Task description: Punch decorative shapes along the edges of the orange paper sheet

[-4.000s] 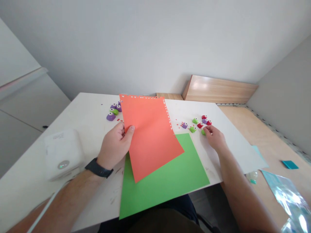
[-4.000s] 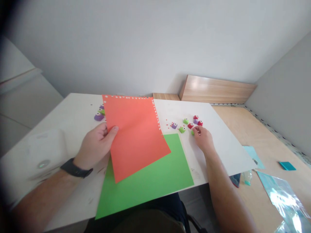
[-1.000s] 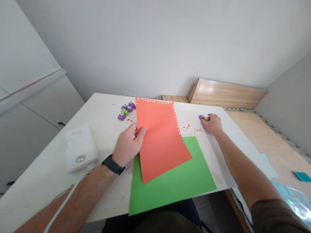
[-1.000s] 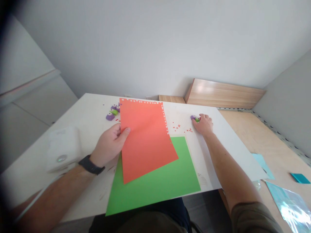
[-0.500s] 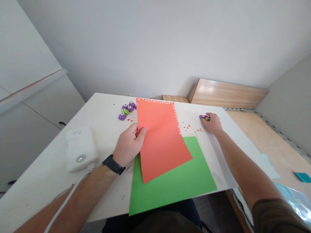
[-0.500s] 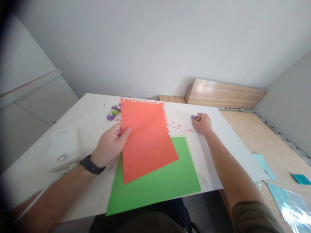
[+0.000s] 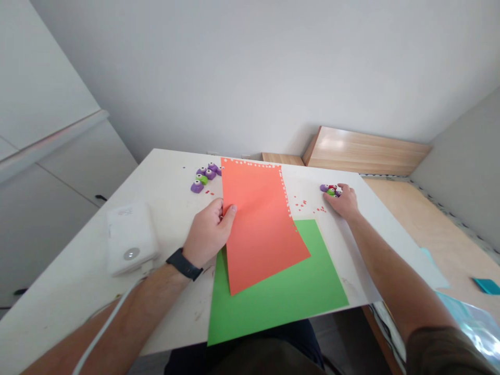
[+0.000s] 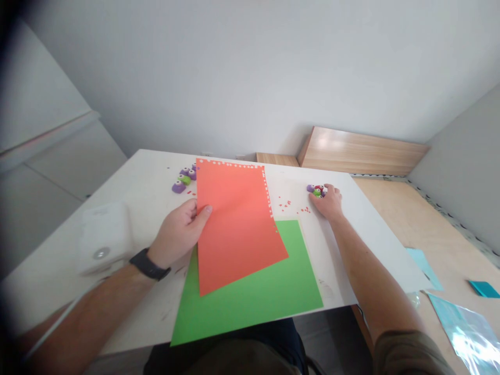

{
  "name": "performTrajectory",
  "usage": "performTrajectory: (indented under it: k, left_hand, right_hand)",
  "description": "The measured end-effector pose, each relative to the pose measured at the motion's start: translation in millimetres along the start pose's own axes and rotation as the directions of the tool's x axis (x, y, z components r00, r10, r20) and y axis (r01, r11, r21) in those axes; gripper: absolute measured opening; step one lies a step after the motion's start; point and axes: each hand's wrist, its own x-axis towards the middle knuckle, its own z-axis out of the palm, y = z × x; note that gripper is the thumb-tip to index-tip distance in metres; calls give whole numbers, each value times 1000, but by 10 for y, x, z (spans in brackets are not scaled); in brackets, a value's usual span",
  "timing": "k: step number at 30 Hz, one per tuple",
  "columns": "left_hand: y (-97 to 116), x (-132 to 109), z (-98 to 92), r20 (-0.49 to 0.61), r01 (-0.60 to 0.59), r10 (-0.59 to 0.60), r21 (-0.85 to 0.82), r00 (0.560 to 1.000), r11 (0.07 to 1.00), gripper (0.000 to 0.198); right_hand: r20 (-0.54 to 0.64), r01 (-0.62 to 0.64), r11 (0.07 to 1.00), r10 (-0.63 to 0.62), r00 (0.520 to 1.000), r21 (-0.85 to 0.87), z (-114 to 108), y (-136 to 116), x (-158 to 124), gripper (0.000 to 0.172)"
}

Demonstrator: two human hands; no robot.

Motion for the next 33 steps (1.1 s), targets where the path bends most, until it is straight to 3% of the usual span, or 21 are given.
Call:
performTrajectory:
  k: [7, 12, 17, 22, 25, 28, 30, 33]
  left_hand:
    - [-51, 9, 23, -5, -27, 27, 7, 1000, 1000, 25]
    - [-89, 5, 65, 19, -30, 29, 38, 999, 999, 32]
    - [-124, -5, 113, 81, -25, 21, 52, 996, 998, 35]
    - [-155, -19, 158, 148, -27, 20, 47, 989, 999, 29]
    - [-152, -22, 164, 166, -21, 12, 53, 986, 998, 28]
    - [-143, -19, 162, 169, -11, 0, 67, 986, 998, 29]
    - [-142, -18, 164, 167, -8, -5, 75, 986, 997, 30]
    - [-146, -24, 170, 164, -16, 4, 72, 986, 997, 30]
  right_hand:
    - [-7, -6, 1000, 6, 1000, -2, -30, -48, -12, 84]
    - [-181, 19, 999, -12, 983, 37, -163, -328, -66, 81]
    - [-251, 366, 913, -317, 914, 179, -454, -1143, -236, 59]
    - [-233, 663, 673, -623, 747, 327, -575, -2276, -551, 44]
    - [-113, 698, 611, -717, 688, 372, -414, -2903, -655, 41]
    - [116, 688, 654, -746, 656, 314, -123, -3391, -628, 46]
    - [274, 676, 696, -717, 641, 240, 89, -3621, -561, 49]
    - [352, 676, 708, -697, 625, 204, 355, -3825, -457, 46]
